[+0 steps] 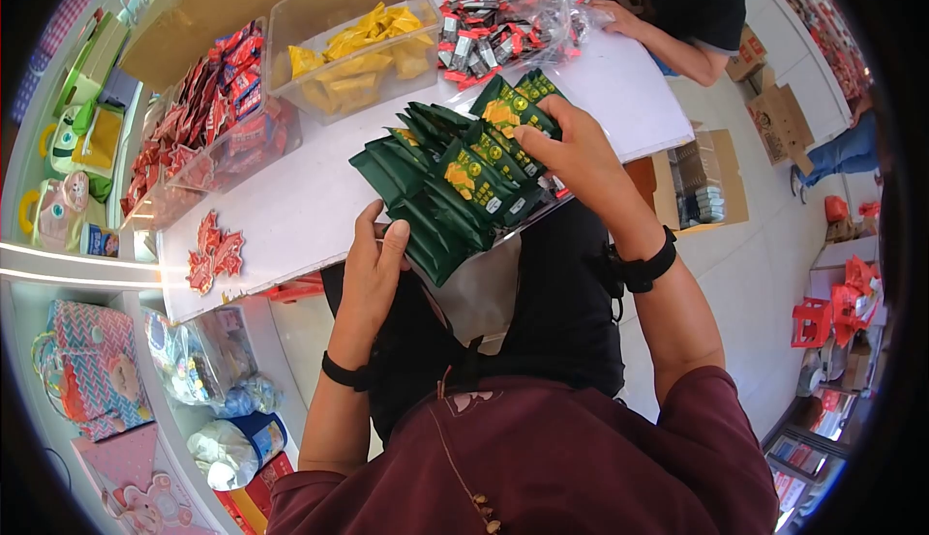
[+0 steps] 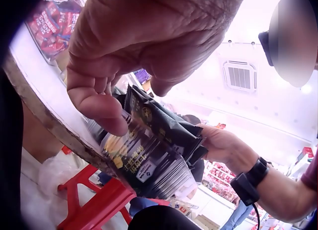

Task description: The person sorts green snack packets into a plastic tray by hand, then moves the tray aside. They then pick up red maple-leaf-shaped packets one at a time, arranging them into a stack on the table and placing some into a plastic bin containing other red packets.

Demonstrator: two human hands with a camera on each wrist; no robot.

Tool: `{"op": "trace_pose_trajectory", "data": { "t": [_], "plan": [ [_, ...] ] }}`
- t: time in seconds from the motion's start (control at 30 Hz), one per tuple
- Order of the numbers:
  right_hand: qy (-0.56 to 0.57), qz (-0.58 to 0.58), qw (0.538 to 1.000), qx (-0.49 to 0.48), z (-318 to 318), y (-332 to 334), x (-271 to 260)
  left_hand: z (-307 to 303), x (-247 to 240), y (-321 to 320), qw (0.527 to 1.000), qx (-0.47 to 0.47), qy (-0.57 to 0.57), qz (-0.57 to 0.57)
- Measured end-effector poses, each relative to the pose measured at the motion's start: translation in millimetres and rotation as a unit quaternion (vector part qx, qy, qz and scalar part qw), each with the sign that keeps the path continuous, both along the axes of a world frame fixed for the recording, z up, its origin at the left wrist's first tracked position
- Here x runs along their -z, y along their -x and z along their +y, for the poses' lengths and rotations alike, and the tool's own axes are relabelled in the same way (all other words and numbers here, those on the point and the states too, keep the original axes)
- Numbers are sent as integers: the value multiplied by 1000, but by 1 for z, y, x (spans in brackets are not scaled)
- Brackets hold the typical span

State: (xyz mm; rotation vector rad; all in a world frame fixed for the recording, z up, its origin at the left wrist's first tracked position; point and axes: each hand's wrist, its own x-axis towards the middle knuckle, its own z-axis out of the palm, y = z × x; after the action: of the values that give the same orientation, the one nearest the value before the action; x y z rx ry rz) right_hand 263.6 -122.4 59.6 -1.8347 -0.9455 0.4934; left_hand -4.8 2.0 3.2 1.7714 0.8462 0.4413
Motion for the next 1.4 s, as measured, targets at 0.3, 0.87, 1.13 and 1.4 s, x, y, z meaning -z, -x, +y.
{"op": "trace_pose_trajectory", "data": {
  "t": [0.3, 0.87, 1.13, 1.4],
  "plan": [
    [20, 46, 999, 20, -6, -8, -16, 13, 1, 2, 999, -34, -14, -7],
    [-64, 111, 991, 26, -2, 0, -32, 13, 1, 5, 999, -33, -17, 4],
    [-56, -39, 997, -32, 38, 61, -24, 11, 0, -12, 991, -71, -100, -61],
    [-29, -268, 962, -49, 29, 70, -10, 9, 9, -25, 992, -57, -77, -80]
  ]
}}
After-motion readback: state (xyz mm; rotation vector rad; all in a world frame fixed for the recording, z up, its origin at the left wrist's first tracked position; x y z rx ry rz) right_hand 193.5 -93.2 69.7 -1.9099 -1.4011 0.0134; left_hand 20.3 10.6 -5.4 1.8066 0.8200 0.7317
